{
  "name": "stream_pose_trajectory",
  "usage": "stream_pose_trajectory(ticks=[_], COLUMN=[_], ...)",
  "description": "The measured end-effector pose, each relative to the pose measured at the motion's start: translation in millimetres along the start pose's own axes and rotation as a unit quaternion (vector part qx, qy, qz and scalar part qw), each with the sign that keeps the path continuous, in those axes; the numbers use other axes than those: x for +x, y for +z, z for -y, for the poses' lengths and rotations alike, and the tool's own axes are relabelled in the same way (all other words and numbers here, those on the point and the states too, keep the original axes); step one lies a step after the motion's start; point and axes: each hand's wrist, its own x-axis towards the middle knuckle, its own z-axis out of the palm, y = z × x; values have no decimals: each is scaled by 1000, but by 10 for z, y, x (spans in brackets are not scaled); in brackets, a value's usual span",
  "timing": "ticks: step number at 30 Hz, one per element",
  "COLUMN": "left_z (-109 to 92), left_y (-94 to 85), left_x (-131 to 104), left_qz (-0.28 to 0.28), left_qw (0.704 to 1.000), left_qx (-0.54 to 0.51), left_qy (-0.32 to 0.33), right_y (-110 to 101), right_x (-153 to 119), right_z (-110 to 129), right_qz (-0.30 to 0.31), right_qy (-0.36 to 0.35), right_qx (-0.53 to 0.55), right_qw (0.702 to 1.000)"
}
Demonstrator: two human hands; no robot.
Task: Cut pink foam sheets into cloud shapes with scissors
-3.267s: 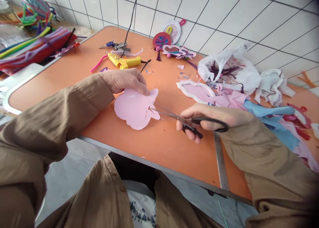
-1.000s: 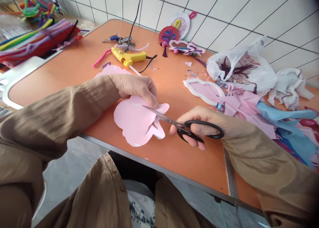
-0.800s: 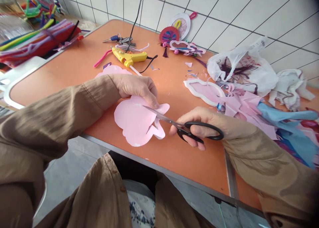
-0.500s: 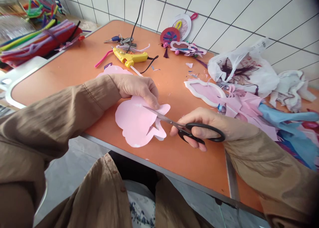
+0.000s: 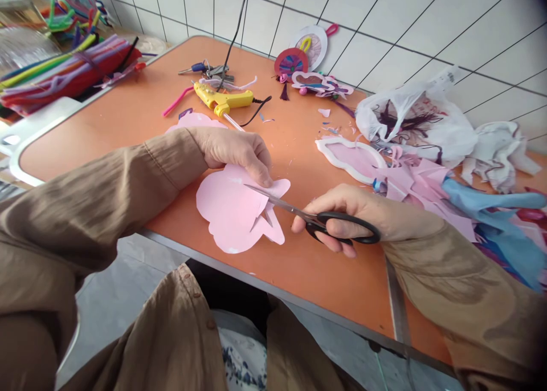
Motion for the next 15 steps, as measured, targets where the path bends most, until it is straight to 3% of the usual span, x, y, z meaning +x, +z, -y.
stream_pose_trajectory(ticks=[8, 15], left_z=[42, 58], left_y=[-43, -66], left_x=[23, 53], left_qz=[-7, 11], left_qw=[1000, 999], left_qx=[-11, 20], left_qy=[-5, 29], right_y=[34, 45], right_x=[22, 37], right_z=[86, 129], right_qz=[-32, 1], right_qy=[34, 51], right_qx=[-3, -64], right_qw=[999, 997])
